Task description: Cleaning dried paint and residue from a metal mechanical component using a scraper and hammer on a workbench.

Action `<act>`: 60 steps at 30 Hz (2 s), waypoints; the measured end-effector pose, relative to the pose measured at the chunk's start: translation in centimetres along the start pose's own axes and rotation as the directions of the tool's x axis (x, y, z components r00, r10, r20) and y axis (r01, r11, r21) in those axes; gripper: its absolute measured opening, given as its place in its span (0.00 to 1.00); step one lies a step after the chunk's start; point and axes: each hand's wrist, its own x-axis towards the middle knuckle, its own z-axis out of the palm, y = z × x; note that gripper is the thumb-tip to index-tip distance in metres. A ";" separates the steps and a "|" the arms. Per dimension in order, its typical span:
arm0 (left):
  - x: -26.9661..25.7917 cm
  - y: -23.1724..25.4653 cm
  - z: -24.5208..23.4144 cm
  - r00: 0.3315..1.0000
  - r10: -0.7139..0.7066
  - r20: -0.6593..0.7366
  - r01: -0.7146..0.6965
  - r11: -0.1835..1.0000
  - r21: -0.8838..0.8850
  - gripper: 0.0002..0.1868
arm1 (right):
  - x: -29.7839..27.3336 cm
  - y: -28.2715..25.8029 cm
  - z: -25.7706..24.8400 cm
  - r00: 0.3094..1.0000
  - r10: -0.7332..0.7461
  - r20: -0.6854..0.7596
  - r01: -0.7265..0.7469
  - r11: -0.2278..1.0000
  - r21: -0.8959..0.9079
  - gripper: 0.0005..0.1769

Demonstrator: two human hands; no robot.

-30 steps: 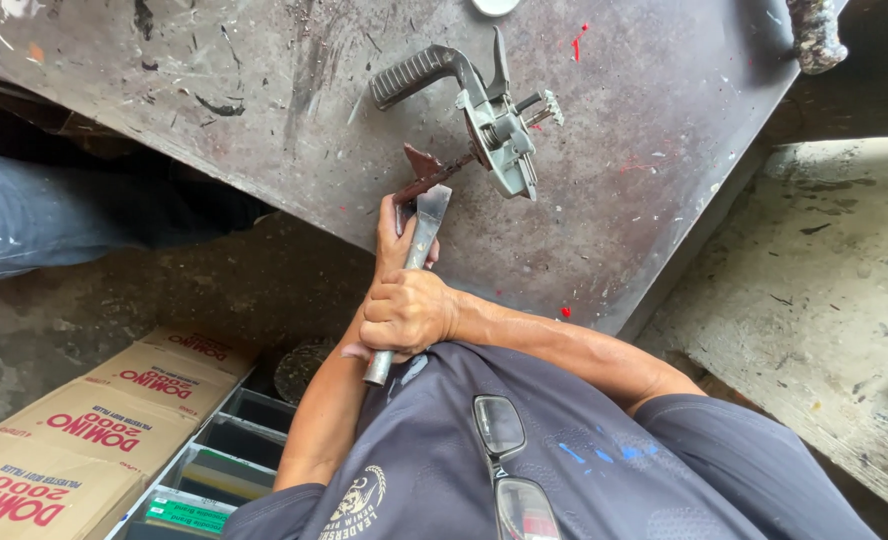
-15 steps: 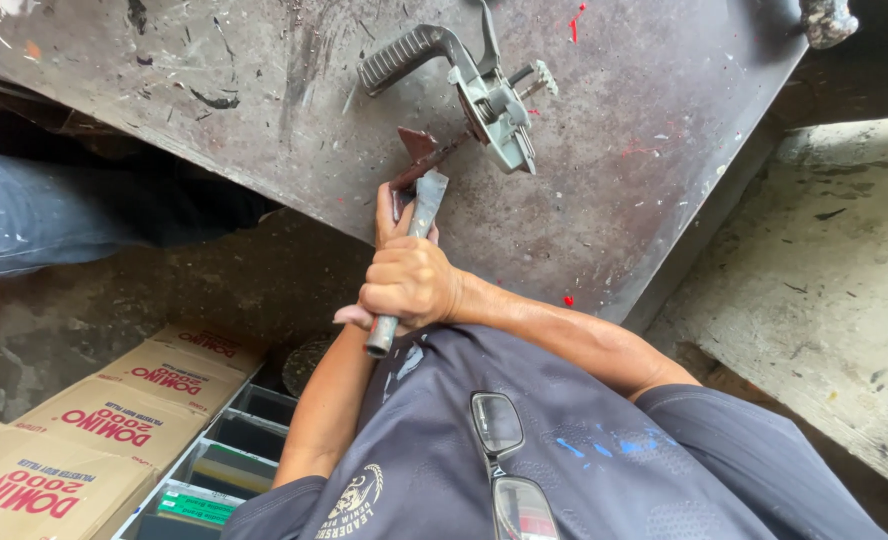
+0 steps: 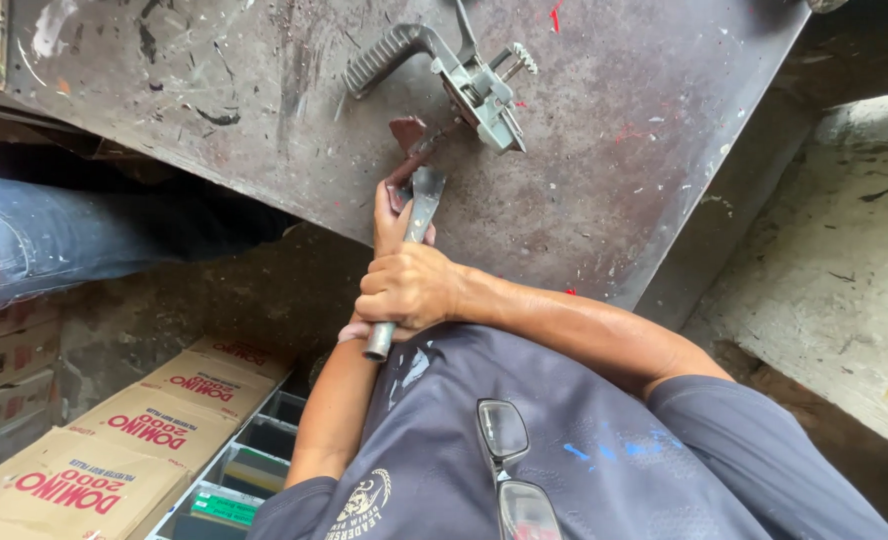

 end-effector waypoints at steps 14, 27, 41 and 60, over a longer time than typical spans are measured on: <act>4.0 -4.7 -1.9 0.934 0.340 -0.110 -0.326 0.936 0.130 0.18 | -3.0 -0.3 -1.0 0.991 -0.122 0.051 0.117 0.990 0.082 0.25; 0.5 5.4 -0.9 0.947 0.291 -0.133 -0.308 0.943 -0.128 0.12 | -2.4 -4.0 -10.0 0.996 0.084 -0.032 -0.070 0.947 0.314 0.26; -0.7 13.6 -1.8 0.996 0.027 -0.086 -0.031 0.999 -0.038 0.09 | -9.0 2.6 -18.7 -0.294 0.839 -0.457 -0.241 0.398 0.885 0.29; -4.5 11.7 -1.1 0.999 0.047 0.005 -0.045 0.975 -0.220 0.25 | -4.2 -4.2 -10.8 0.644 0.428 -0.634 -0.257 0.902 0.348 0.27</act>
